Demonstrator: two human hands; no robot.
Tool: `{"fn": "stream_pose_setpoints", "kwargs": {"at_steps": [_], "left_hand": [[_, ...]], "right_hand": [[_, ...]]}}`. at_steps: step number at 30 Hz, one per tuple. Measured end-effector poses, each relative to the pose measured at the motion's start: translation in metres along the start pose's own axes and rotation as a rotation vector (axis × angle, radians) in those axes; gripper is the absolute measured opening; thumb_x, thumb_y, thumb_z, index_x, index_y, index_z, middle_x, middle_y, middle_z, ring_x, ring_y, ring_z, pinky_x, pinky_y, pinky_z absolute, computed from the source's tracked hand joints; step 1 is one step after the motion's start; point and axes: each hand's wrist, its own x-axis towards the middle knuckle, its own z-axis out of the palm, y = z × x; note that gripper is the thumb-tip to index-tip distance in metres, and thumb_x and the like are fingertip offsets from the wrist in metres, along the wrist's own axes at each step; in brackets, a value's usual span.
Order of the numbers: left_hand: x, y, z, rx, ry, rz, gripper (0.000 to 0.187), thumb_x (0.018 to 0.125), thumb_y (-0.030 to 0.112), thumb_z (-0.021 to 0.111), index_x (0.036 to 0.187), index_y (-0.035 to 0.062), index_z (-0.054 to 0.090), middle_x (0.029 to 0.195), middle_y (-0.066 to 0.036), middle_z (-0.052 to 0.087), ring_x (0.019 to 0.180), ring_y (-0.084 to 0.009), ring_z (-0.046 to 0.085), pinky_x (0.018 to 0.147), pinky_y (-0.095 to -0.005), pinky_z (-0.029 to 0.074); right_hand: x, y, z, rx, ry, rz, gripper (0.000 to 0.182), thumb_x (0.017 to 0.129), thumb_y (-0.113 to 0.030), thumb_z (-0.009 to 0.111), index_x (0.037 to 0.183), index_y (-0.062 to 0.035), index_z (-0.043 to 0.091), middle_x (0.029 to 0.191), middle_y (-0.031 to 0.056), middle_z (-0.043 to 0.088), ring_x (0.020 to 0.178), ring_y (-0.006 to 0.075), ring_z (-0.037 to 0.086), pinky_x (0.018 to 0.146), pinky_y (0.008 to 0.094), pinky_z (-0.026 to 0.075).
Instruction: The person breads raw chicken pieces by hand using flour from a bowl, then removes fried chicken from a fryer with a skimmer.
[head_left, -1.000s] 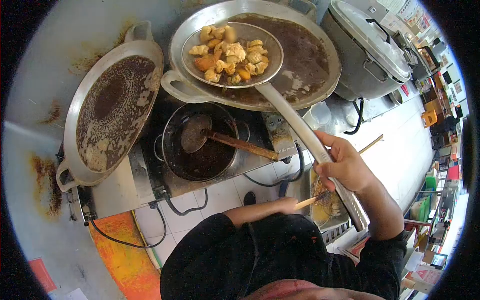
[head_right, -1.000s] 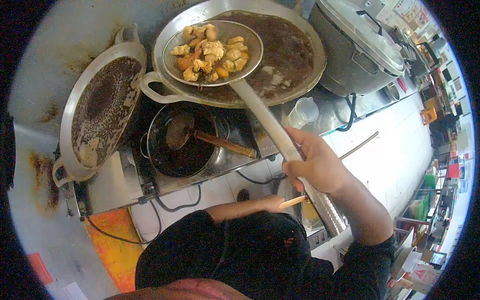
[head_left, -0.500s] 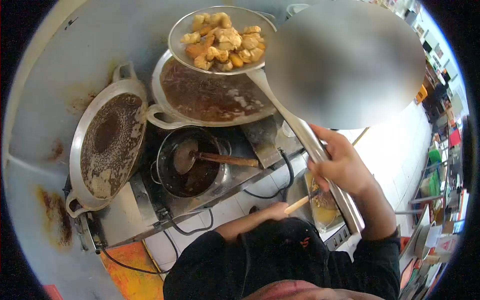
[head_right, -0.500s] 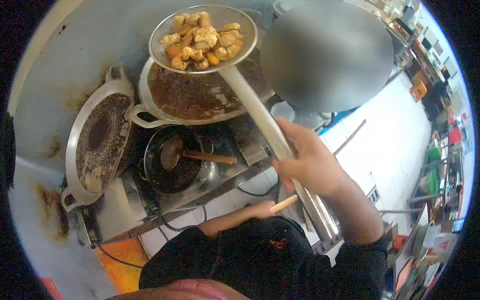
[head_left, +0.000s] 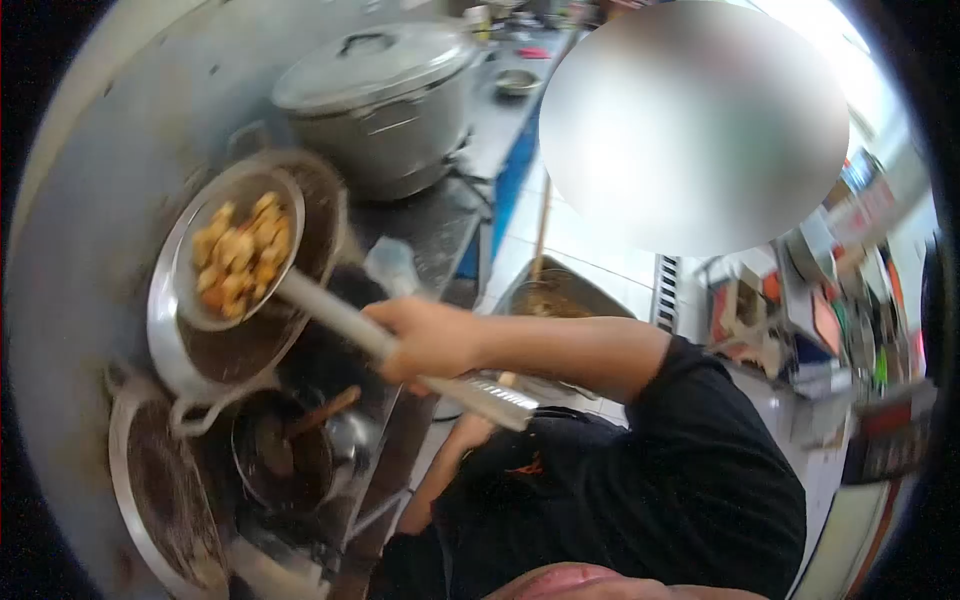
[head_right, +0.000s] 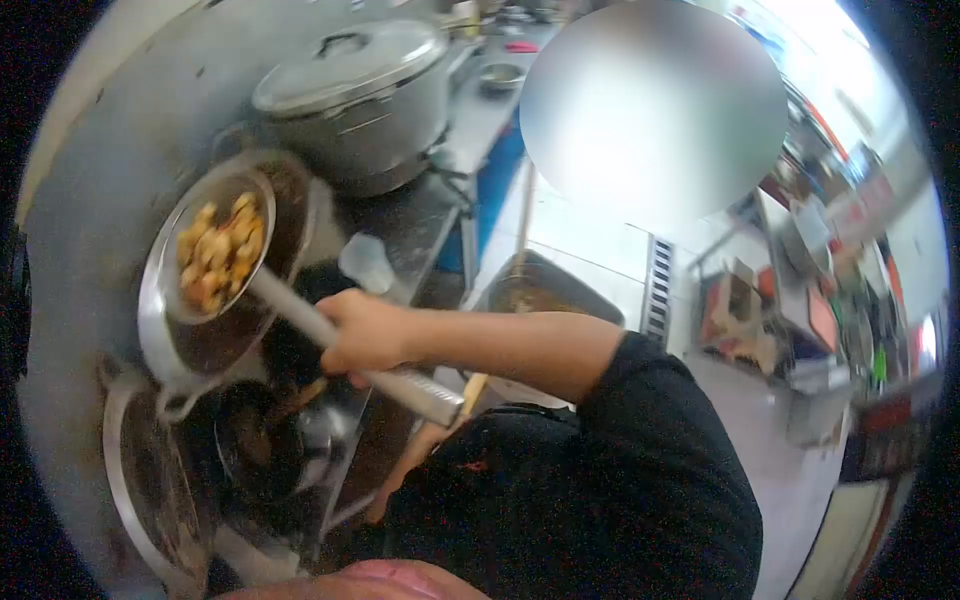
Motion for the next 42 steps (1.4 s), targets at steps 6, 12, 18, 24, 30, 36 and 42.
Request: {"fn": "stream_pose_setpoints", "kwargs": {"at_steps": [6,12,18,24,30,36,42], "left_hand": [[-0.004,-0.022,-0.003,-0.009,0.036,-0.344,0.038,0.083,0.022,0.066,0.111,-0.0022,0.058,0.103,-0.019,0.063,0.097,-0.0268,0.060,0.086,-0.0381,0.046],[-0.004,-0.049,0.009,0.165,0.062,-0.336,0.038,0.080,0.022,0.068,0.106,-0.0040,0.059,0.099,-0.018,0.064,0.094,-0.0248,0.061,0.082,-0.0374,0.047],[-0.013,-0.031,0.033,0.035,0.202,-0.171,0.044,0.081,0.024,0.063,0.117,-0.0005,0.056,0.111,-0.024,0.061,0.110,-0.0363,0.057,0.094,-0.0423,0.043],[-0.006,0.032,0.032,0.171,0.150,-0.555,0.033,0.078,0.019,0.067,0.102,-0.0038,0.061,0.092,-0.021,0.066,0.087,-0.0328,0.065,0.076,-0.0408,0.049],[0.013,0.104,0.049,0.048,0.176,-0.825,0.028,0.080,0.016,0.065,0.100,-0.0013,0.059,0.080,-0.011,0.065,0.071,-0.0207,0.064,0.066,-0.0374,0.050],[0.020,0.093,0.091,-0.134,0.309,-0.812,0.014,0.079,0.008,0.054,0.091,0.0016,0.057,0.070,-0.004,0.058,0.061,-0.0143,0.057,0.055,-0.0313,0.046],[0.049,0.076,0.133,-0.335,0.312,-0.845,0.012,0.084,0.008,0.059,0.093,0.0008,0.055,0.071,-0.003,0.057,0.060,-0.0115,0.055,0.055,-0.0277,0.045]], "right_hand": [[-0.003,0.001,0.001,0.023,-0.003,-0.002,0.033,0.073,-0.002,0.059,0.104,0.0057,0.050,0.071,0.0108,0.059,0.054,0.0173,0.060,0.050,0.0333,0.048],[-0.018,0.007,-0.015,0.036,-0.024,-0.017,0.033,0.072,-0.003,0.059,0.103,0.0050,0.050,0.071,0.0105,0.060,0.054,0.0177,0.060,0.052,0.0338,0.047],[-0.108,0.018,-0.053,0.034,-0.096,-0.113,0.050,0.073,-0.001,0.058,0.121,0.0057,0.045,0.073,0.0094,0.058,0.053,0.0148,0.059,0.051,0.0304,0.047],[-0.231,0.048,-0.133,0.101,-0.152,-0.009,0.072,0.077,0.001,0.055,0.143,0.0018,0.026,0.085,0.0090,0.059,0.057,0.0089,0.058,0.052,0.0224,0.049],[-0.369,0.121,-0.169,0.219,0.011,0.078,0.079,0.077,-0.007,0.059,0.147,-0.0016,0.022,0.089,0.0049,0.055,0.068,0.0080,0.056,0.058,0.0227,0.050],[-0.471,0.213,-0.176,0.382,0.218,0.402,0.086,0.069,0.000,0.056,0.148,-0.0027,0.021,0.093,0.0013,0.051,0.072,0.0073,0.052,0.063,0.0207,0.045],[-0.499,0.332,-0.170,0.258,0.465,0.502,0.083,0.070,0.009,0.055,0.147,-0.0010,0.025,0.104,0.0087,0.055,0.079,0.0120,0.057,0.071,0.0276,0.050]]}}
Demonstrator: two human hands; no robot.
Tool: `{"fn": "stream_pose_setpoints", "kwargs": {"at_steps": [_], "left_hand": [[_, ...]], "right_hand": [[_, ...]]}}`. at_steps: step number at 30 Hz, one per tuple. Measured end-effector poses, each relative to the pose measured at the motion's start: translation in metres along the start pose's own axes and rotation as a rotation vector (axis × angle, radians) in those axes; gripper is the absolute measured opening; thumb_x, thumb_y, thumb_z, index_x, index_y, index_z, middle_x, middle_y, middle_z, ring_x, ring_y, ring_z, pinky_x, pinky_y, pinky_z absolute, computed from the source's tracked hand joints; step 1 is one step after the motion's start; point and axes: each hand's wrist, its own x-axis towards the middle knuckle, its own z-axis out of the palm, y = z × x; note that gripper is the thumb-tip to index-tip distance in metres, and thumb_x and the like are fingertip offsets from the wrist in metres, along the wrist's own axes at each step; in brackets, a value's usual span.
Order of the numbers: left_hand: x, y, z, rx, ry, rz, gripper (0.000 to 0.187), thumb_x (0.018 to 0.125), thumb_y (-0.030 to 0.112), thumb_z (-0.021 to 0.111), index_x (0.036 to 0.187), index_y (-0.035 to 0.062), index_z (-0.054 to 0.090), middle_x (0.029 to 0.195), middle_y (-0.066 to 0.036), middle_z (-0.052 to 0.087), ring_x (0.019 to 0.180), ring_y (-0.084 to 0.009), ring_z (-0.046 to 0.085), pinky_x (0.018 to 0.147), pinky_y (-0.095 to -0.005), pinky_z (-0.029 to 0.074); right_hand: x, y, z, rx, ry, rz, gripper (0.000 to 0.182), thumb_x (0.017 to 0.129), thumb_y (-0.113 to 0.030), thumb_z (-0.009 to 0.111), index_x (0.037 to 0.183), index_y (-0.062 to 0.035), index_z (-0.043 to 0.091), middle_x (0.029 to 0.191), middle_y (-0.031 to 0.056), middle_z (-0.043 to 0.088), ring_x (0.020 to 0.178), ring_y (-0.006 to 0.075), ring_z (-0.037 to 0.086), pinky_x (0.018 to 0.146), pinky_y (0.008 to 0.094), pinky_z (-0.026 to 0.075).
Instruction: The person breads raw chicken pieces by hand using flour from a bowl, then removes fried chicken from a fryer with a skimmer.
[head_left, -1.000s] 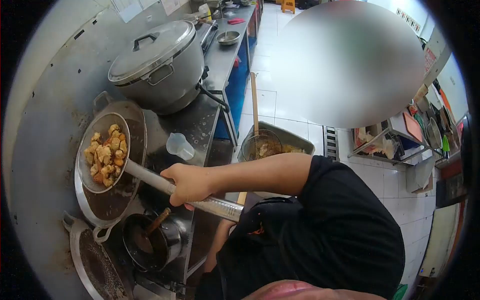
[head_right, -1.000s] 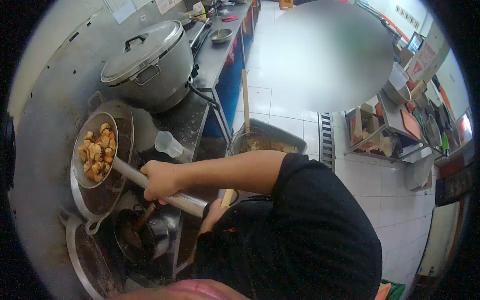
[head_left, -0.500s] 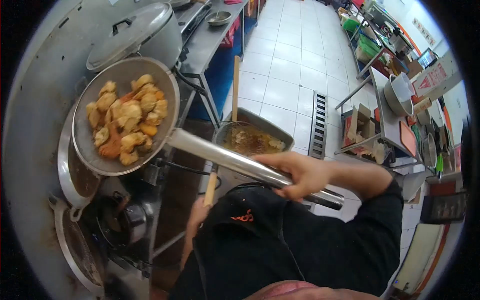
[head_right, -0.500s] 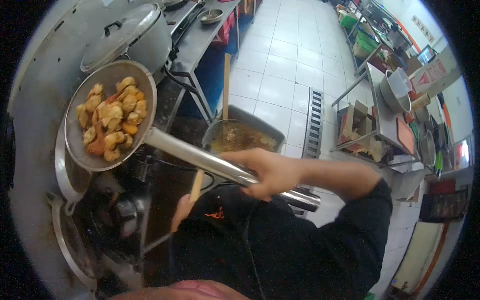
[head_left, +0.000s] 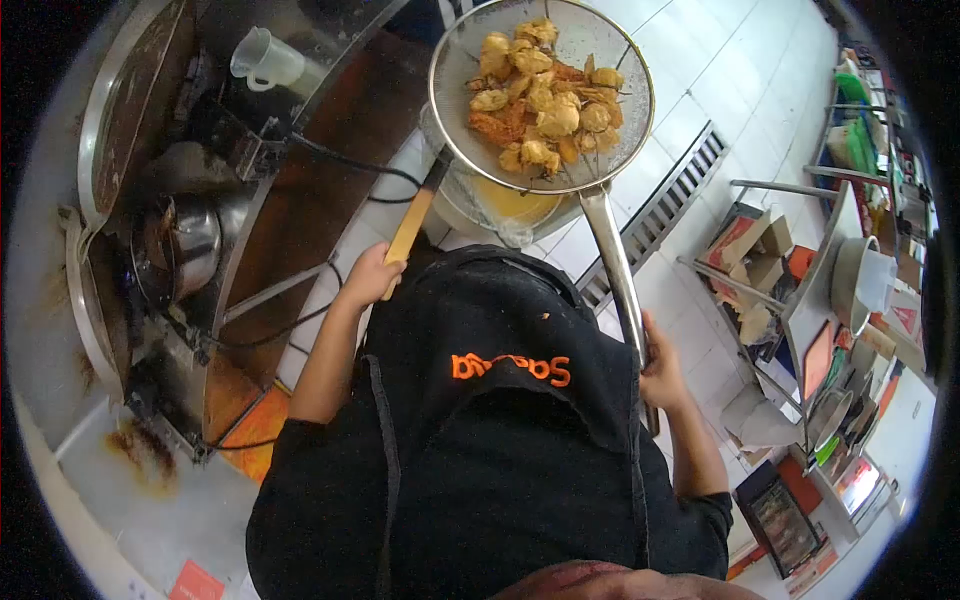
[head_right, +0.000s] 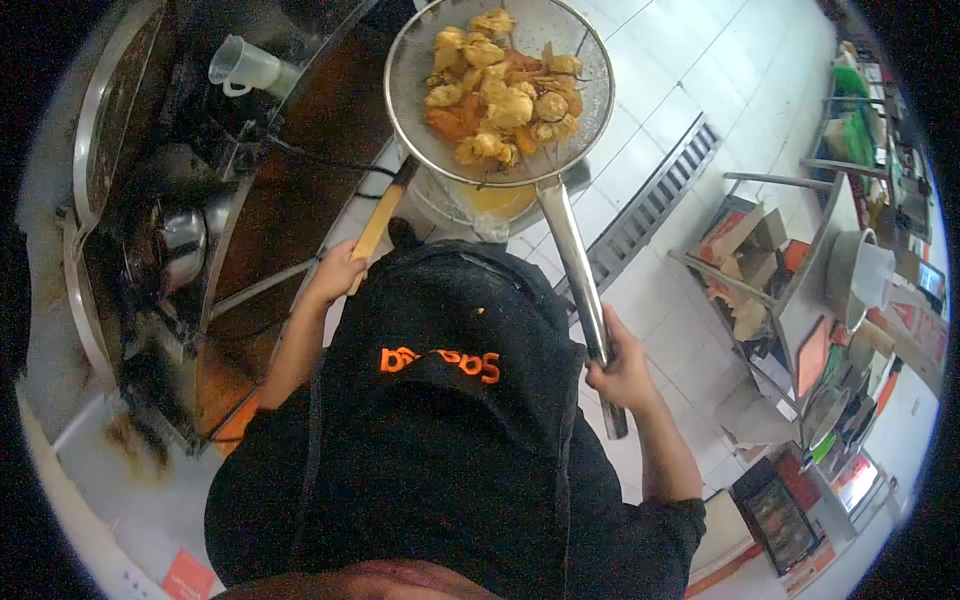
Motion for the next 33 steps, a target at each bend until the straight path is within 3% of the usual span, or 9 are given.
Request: {"fn": "stream_pose_setpoints", "kwargs": {"at_steps": [3,4,7,15,16,17,20,27,33], "left_hand": [[0.023,-0.003,0.027,-0.033,-0.054,-0.040,0.013,0.085,0.009,0.060,0.092,0.0008,0.054,0.071,-0.003,0.057,0.060,-0.0118,0.056,0.054,-0.0278,0.044],[0.030,-0.003,0.036,-0.025,-0.049,-0.063,0.013,0.085,0.009,0.060,0.092,0.0008,0.054,0.071,-0.003,0.057,0.060,-0.0118,0.056,0.054,-0.0278,0.044],[0.048,-0.003,0.063,0.011,-0.099,-0.126,0.013,0.085,0.009,0.062,0.091,0.0014,0.053,0.071,-0.004,0.056,0.060,-0.0119,0.056,0.053,-0.0268,0.044],[0.095,-0.033,0.111,-0.134,-0.181,-0.323,0.013,0.087,0.008,0.057,0.097,0.0032,0.050,0.072,-0.004,0.056,0.060,-0.0119,0.056,0.053,-0.0267,0.045],[0.096,-0.033,0.113,-0.176,-0.196,-0.318,0.013,0.088,0.008,0.057,0.097,0.0038,0.049,0.072,-0.004,0.056,0.060,-0.0119,0.056,0.053,-0.0267,0.045],[0.098,-0.033,0.115,-0.222,-0.206,-0.310,0.012,0.088,0.008,0.057,0.096,0.0045,0.049,0.072,-0.004,0.056,0.060,-0.0118,0.056,0.054,-0.0267,0.046],[0.099,-0.040,0.118,-0.350,-0.241,-0.336,0.014,0.087,0.006,0.057,0.099,0.0056,0.049,0.079,-0.003,0.056,0.067,-0.0109,0.057,0.060,-0.0259,0.047],[0.107,-0.045,0.137,-0.480,-0.304,-0.307,0.024,0.087,0.003,0.055,0.109,0.0029,0.046,0.086,-0.004,0.057,0.078,-0.0122,0.058,0.070,-0.0265,0.048],[0.108,-0.043,0.130,-0.510,-0.332,-0.305,0.039,0.085,0.002,0.053,0.122,0.0016,0.041,0.088,-0.008,0.061,0.075,-0.0123,0.058,0.069,-0.0254,0.049]], "right_hand": [[0.052,0.040,-0.005,-0.260,-0.049,-0.275,0.081,0.070,0.009,0.056,0.146,0.0006,0.027,0.113,0.0122,0.056,0.092,0.0177,0.058,0.084,0.0300,0.048],[0.062,0.054,-0.005,-0.166,-0.051,-0.024,0.081,0.069,0.006,0.057,0.145,0.0018,0.027,0.121,0.0172,0.055,0.110,0.0228,0.054,0.096,0.0313,0.042],[0.102,0.088,-0.007,-0.090,-0.122,0.095,0.081,0.068,0.003,0.057,0.144,0.0026,0.028,0.127,0.0213,0.053,0.122,0.0231,0.048,0.101,0.0306,0.037],[0.171,0.198,0.016,-0.088,-0.165,0.246,0.083,0.067,-0.008,0.061,0.141,0.0085,0.028,0.134,0.0257,0.048,0.130,0.0306,0.043,0.108,0.0347,0.033],[0.171,0.201,0.022,-0.195,-0.114,0.134,0.076,0.068,-0.006,0.061,0.139,0.0058,0.033,0.122,0.0235,0.056,0.113,0.0296,0.057,0.097,0.0355,0.045],[0.175,0.205,0.020,-0.194,-0.111,0.145,0.076,0.068,-0.006,0.061,0.139,0.0058,0.033,0.122,0.0235,0.056,0.113,0.0296,0.057,0.097,0.0355,0.045],[0.183,0.193,0.016,-0.006,-0.135,0.388,0.055,0.073,0.000,0.059,0.126,-0.0009,0.045,0.089,0.0119,0.062,0.068,0.0175,0.063,0.060,0.0323,0.053],[0.235,0.200,0.023,0.366,-0.217,0.541,0.047,0.077,0.000,0.059,0.122,-0.0011,0.046,0.082,0.0083,0.060,0.060,0.0135,0.057,0.055,0.0279,0.048],[0.214,0.193,0.046,0.195,-0.122,0.555,0.039,0.084,-0.003,0.059,0.121,-0.0008,0.045,0.073,0.0029,0.056,0.055,0.0099,0.053,0.050,0.0255,0.045]]}}
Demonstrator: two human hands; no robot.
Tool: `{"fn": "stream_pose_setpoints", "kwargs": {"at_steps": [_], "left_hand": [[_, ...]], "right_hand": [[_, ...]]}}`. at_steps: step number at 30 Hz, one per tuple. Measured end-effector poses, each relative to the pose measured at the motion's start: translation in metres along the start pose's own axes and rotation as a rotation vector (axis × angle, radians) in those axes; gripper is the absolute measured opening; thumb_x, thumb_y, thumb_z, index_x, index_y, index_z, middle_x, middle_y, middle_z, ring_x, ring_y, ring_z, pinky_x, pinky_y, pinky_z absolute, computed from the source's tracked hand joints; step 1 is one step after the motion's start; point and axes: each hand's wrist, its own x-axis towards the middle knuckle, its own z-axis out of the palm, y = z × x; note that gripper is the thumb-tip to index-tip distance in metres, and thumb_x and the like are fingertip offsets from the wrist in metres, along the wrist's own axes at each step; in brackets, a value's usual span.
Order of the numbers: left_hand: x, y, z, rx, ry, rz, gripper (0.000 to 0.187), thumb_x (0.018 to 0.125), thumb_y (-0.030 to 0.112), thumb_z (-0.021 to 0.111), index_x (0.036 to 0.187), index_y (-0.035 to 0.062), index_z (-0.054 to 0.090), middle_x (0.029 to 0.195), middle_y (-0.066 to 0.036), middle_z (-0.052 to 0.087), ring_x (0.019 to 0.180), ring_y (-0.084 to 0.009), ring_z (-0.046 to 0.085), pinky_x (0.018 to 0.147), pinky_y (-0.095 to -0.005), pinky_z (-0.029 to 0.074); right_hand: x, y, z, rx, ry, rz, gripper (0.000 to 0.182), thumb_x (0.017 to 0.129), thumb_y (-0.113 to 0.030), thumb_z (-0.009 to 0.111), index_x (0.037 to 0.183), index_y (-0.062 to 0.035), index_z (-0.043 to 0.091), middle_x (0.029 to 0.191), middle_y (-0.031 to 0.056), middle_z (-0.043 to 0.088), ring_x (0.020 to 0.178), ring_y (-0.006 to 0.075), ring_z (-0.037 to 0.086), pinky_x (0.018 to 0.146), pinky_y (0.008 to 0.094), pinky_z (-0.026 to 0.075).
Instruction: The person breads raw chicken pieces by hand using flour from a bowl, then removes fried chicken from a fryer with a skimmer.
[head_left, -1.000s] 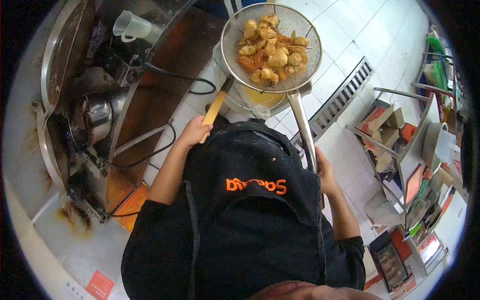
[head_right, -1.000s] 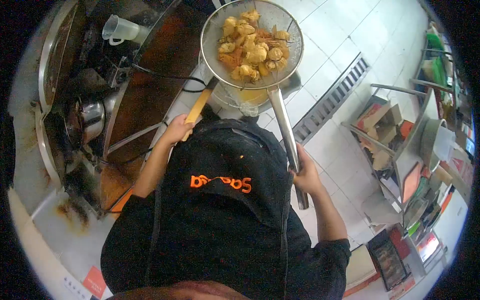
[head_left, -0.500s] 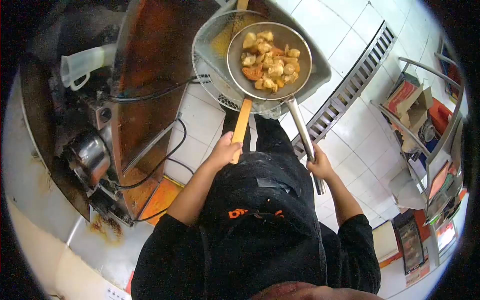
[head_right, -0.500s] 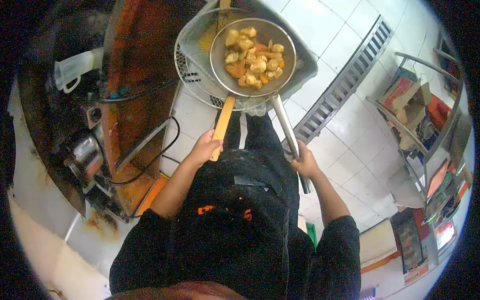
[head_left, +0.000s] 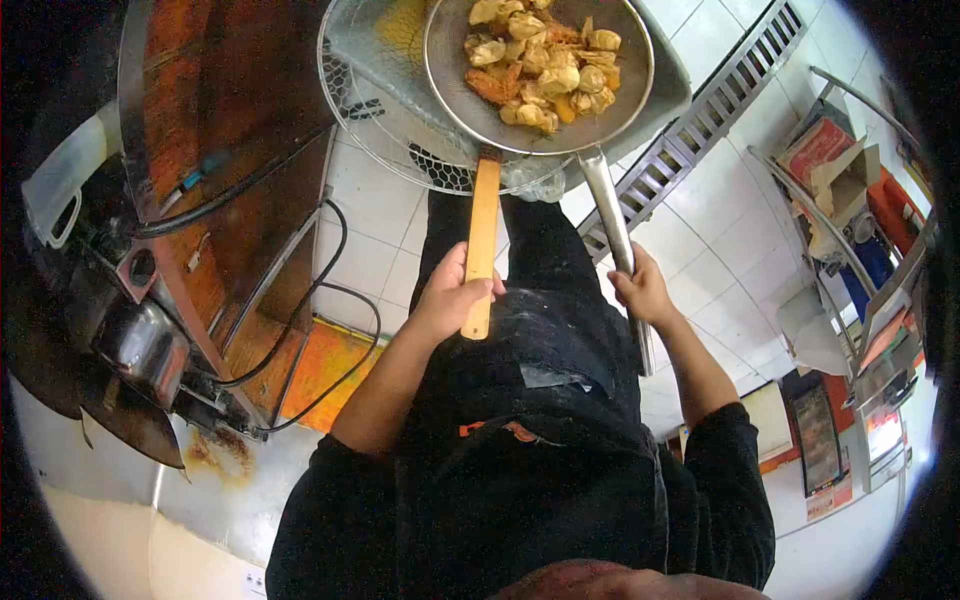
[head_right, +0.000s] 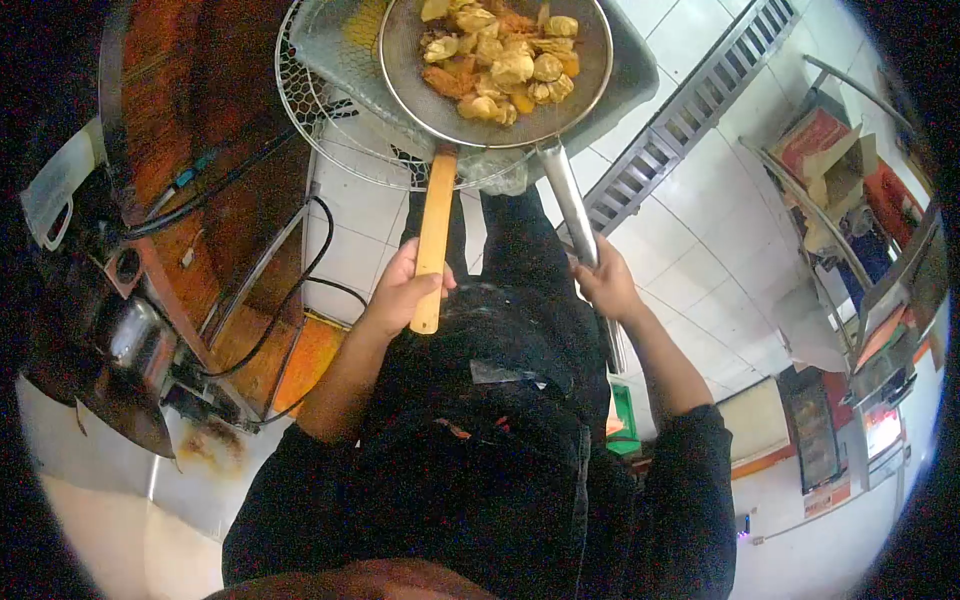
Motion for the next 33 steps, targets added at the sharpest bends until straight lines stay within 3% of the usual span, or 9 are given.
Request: {"fn": "stream_pose_setpoints", "kwargs": {"at_steps": [2,3,6,12,14,16,21,24,33], "left_hand": [[0.001,-0.003,-0.007,0.008,-0.008,-0.035,0.041,0.084,0.001,0.053,0.123,0.0011,0.040,0.087,-0.008,0.061,0.075,-0.0125,0.058,0.070,-0.0256,0.049],[0.001,-0.004,-0.010,0.025,-0.013,-0.031,0.040,0.084,0.001,0.052,0.123,0.0012,0.041,0.087,-0.008,0.061,0.076,-0.0123,0.058,0.070,-0.0254,0.049],[0.002,-0.007,-0.014,0.059,-0.026,-0.017,0.040,0.084,0.000,0.052,0.122,0.0014,0.041,0.087,-0.008,0.060,0.076,-0.0119,0.057,0.070,-0.0249,0.048],[0.000,-0.006,-0.017,0.063,-0.023,0.007,0.039,0.084,-0.001,0.053,0.121,0.0015,0.041,0.087,-0.007,0.060,0.077,-0.0113,0.057,0.071,-0.0244,0.048],[0.001,-0.010,-0.022,0.055,-0.045,0.028,0.039,0.084,-0.001,0.052,0.121,0.0019,0.042,0.087,-0.006,0.060,0.077,-0.0113,0.057,0.071,-0.0245,0.048],[-0.002,-0.005,-0.018,0.047,-0.041,0.019,0.035,0.084,0.000,0.053,0.118,0.0023,0.043,0.088,-0.006,0.059,0.079,-0.0118,0.057,0.073,-0.0259,0.047],[-0.001,-0.002,-0.018,0.037,-0.068,0.019,0.031,0.086,0.002,0.054,0.115,0.0026,0.044,0.089,-0.006,0.059,0.081,-0.0121,0.057,0.076,-0.0277,0.047],[-0.003,0.000,-0.018,0.053,-0.082,0.016,0.031,0.086,0.001,0.054,0.115,0.0021,0.044,0.089,-0.006,0.059,0.083,-0.0121,0.057,0.078,-0.0280,0.047],[0.001,0.014,-0.042,0.141,-0.036,0.107,0.044,0.087,-0.001,0.053,0.130,0.0012,0.042,0.091,-0.006,0.061,0.079,-0.0106,0.057,0.074,-0.0250,0.048]], "right_hand": [[-0.012,0.020,0.009,-0.114,0.099,-0.255,0.040,0.085,-0.004,0.060,0.122,-0.0002,0.046,0.080,0.0046,0.059,0.064,0.0119,0.056,0.057,0.0279,0.047],[-0.017,0.024,0.010,-0.178,0.121,-0.166,0.041,0.084,-0.003,0.059,0.123,0.0001,0.047,0.089,0.0080,0.062,0.074,0.0147,0.059,0.067,0.0304,0.048],[-0.012,0.028,0.015,-0.206,0.147,0.040,0.042,0.083,-0.002,0.058,0.124,0.0010,0.047,0.092,0.0111,0.062,0.080,0.0167,0.059,0.073,0.0320,0.048],[-0.012,0.049,0.023,-0.107,0.247,-0.223,0.041,0.079,-0.006,0.059,0.119,0.0008,0.051,0.083,0.0099,0.061,0.068,0.0145,0.058,0.061,0.0301,0.048],[-0.010,0.057,0.016,-0.106,0.260,-0.017,0.038,0.079,-0.005,0.058,0.116,0.0006,0.051,0.073,0.0059,0.058,0.061,0.0124,0.055,0.056,0.0293,0.047],[-0.021,0.020,0.014,-0.061,0.258,0.000,0.032,0.078,-0.004,0.059,0.109,0.0001,0.052,0.066,0.0024,0.052,0.057,0.0116,0.052,0.052,0.0301,0.044],[-0.020,0.056,0.015,-0.186,0.271,-0.289,0.035,0.077,-0.003,0.057,0.111,0.0025,0.051,0.065,0.0025,0.049,0.055,0.0125,0.050,0.051,0.0300,0.043],[-0.025,0.052,0.018,0.058,0.236,-0.084,0.033,0.077,-0.003,0.056,0.109,0.0018,0.050,0.064,0.0016,0.049,0.051,0.0105,0.049,0.047,0.0278,0.042],[-0.039,0.048,0.016,0.045,0.328,-0.098,0.025,0.079,-0.003,0.058,0.103,-0.0013,0.050,0.070,-0.0003,0.049,0.058,0.0070,0.047,0.051,0.0245,0.041]]}}
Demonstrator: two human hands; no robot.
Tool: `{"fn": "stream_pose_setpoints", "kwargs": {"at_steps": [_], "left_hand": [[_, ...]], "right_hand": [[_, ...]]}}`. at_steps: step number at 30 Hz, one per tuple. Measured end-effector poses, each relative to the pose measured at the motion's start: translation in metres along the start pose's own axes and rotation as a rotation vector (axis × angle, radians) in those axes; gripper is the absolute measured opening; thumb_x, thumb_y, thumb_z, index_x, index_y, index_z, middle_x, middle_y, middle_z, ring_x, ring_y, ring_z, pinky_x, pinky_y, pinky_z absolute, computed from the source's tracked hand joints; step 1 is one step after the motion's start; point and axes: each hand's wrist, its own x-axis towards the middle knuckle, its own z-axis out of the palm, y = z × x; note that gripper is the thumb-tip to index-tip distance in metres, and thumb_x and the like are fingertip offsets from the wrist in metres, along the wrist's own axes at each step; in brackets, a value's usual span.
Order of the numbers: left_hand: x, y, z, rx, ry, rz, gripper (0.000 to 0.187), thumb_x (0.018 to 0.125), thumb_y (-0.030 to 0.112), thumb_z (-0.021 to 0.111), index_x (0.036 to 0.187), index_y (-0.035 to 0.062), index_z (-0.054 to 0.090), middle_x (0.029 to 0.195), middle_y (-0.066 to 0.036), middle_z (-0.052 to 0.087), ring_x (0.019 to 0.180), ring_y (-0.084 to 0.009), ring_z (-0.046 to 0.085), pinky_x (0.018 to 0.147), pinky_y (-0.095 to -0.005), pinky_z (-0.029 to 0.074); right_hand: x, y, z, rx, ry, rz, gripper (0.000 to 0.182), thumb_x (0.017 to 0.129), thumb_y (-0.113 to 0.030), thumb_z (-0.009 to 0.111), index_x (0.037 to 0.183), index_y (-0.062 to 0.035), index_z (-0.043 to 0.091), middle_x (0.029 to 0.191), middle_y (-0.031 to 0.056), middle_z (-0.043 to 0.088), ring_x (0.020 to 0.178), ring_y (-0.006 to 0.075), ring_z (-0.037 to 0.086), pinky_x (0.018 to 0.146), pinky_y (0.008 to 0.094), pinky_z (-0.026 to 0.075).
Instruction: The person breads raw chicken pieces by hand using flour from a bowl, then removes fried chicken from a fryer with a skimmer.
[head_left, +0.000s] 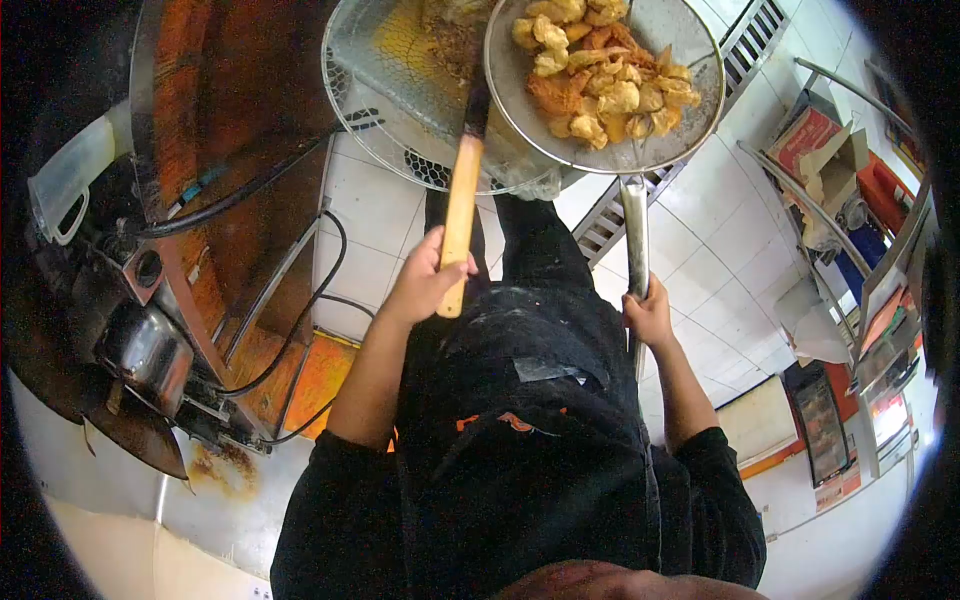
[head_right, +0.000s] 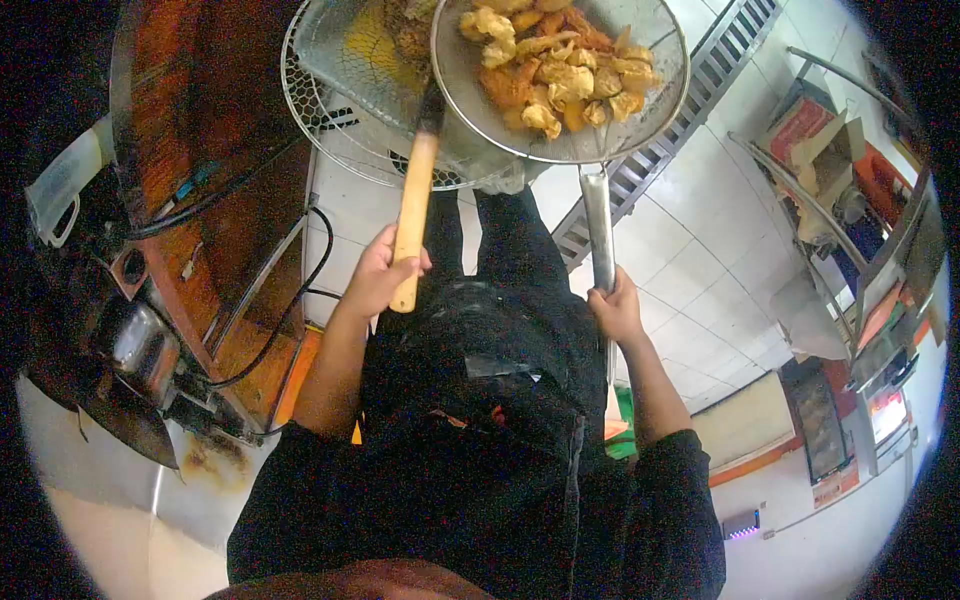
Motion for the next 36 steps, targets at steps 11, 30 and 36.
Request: {"fn": "stream_pose_setpoints", "kwargs": {"at_steps": [11,30,36], "left_hand": [[0.027,0.030,0.000,1.190,0.606,0.436,0.043,0.080,0.014,0.068,0.117,0.0008,0.051,0.096,-0.011,0.061,0.090,-0.0294,0.057,0.082,-0.0412,0.044],[0.241,0.150,0.110,1.704,0.500,0.566,0.016,0.078,0.017,0.058,0.079,0.0142,0.073,0.082,-0.005,0.070,0.083,-0.0250,0.066,0.078,-0.0431,0.042],[0.254,0.144,0.128,1.805,0.486,0.376,0.018,0.085,0.021,0.057,0.091,0.0189,0.074,0.099,-0.003,0.067,0.100,-0.0221,0.058,0.084,-0.0403,0.035]], "right_hand": [[-0.014,-0.014,0.007,-0.113,0.090,0.001,0.023,0.077,-0.003,0.057,0.099,0.0014,0.053,0.065,0.0026,0.051,0.057,0.0120,0.049,0.053,0.0300,0.042],[-0.024,0.004,0.004,-0.111,0.021,0.051,0.015,0.078,-0.002,0.054,0.093,-0.0008,0.050,0.067,-0.0007,0.049,0.057,0.0062,0.044,0.050,0.0247,0.037],[-0.033,-0.002,0.002,-0.095,0.031,0.050,0.015,0.080,-0.001,0.056,0.094,-0.0002,0.050,0.067,-0.0008,0.049,0.058,0.0061,0.045,0.051,0.0247,0.038]]}}
